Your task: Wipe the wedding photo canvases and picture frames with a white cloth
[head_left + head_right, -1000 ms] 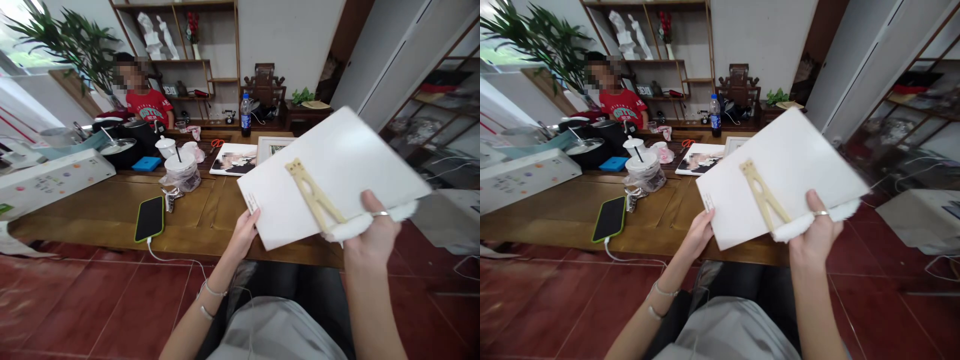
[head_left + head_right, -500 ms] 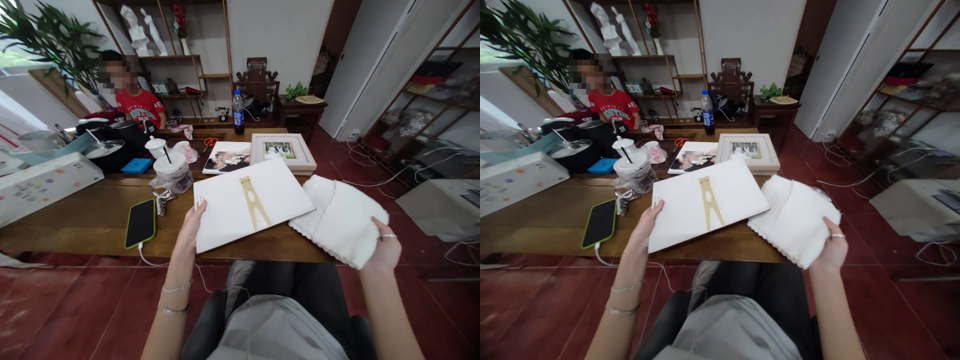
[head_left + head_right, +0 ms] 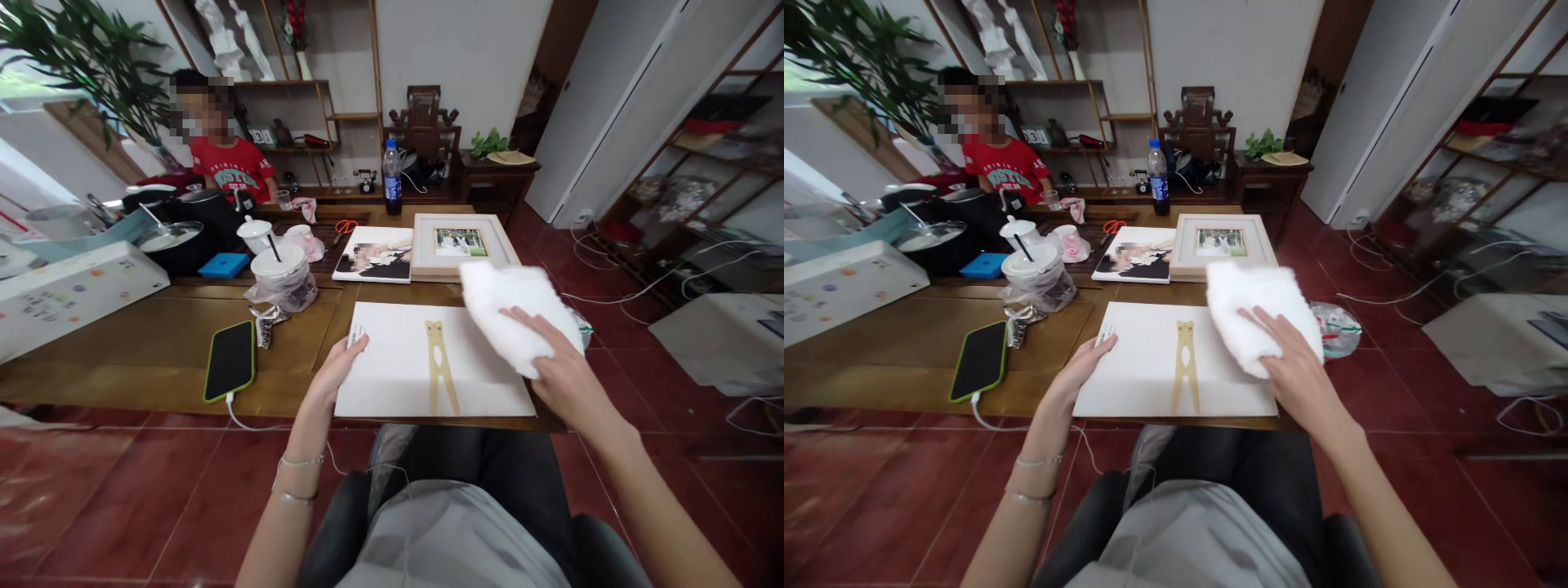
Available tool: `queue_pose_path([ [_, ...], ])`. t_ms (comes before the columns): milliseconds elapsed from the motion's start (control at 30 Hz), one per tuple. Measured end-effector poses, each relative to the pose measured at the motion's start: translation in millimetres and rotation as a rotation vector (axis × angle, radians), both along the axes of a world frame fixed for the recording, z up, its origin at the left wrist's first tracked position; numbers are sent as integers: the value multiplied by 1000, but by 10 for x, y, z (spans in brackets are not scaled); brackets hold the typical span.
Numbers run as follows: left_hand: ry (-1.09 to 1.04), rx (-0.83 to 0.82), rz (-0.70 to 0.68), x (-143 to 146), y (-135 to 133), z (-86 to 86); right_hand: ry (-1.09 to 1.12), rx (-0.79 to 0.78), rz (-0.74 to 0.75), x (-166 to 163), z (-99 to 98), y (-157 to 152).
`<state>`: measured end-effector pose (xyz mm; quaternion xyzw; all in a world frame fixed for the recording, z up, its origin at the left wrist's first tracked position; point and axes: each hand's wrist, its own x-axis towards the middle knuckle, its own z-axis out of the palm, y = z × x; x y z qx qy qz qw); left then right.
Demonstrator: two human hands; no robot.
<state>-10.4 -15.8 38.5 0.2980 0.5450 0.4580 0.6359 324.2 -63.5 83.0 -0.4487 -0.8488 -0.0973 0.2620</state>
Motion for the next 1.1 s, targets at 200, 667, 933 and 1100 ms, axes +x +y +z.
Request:
queue_pose_path([
  [200, 79, 60, -52, -2, -3, -37, -109, -58, 97, -210, -177, 142],
  [667, 667, 466, 40, 61, 7, -69, -49, -176, 72, -312, -478, 433],
  [933, 627, 459, 32, 82, 13, 8, 0, -139, 59, -370, -569, 433],
  [1100, 582, 486, 41, 62, 9, 14, 1, -142, 41, -396, -568, 477],
])
